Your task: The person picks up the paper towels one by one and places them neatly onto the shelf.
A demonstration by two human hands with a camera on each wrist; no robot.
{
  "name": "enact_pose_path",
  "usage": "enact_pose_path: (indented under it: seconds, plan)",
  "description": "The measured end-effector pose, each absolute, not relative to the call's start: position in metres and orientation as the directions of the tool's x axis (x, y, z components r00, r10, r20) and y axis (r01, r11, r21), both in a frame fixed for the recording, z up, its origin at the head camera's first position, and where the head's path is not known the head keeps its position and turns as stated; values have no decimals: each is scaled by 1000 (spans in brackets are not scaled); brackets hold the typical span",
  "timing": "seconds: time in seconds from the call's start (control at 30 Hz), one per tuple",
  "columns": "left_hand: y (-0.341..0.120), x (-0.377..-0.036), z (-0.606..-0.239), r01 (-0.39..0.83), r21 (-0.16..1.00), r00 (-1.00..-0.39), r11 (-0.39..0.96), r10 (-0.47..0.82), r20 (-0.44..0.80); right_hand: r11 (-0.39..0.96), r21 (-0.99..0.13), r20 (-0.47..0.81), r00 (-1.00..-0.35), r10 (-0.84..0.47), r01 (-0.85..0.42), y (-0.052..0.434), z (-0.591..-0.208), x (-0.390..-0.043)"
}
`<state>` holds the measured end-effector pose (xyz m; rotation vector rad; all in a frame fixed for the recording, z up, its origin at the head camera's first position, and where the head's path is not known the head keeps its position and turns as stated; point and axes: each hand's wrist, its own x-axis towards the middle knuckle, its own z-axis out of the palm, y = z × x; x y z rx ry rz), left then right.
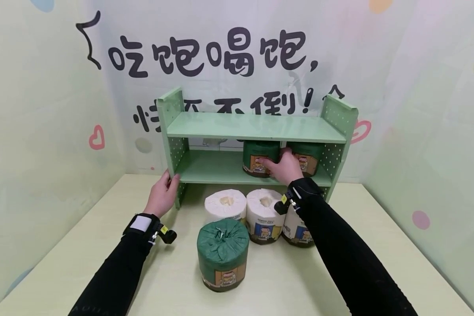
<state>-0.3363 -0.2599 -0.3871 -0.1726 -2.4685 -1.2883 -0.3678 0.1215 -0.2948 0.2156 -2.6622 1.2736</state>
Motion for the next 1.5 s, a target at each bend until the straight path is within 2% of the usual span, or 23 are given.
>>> enact_pose_path:
  seconds: [0.27,0.6,0.93,1.5]
  plan:
    - [-259,-335,-389,262,761,-931,593,-54,362,613,-763,200,-977,-79,-206,124,-296,-366]
    - [-261,-339,-390,273,754,-924,597,-53,378,573,-791,195,-976,-95,-214,133,-293,-348]
    - [-262,-340,-391,272,753,-924,600,-56,378,468,-839,222,-960,-172,-277,129,-297,-306]
    - [-263,-341,-392,278,745,-921,606,-53,386,390,-813,303,-886,-351,-433,117,-324,-241]
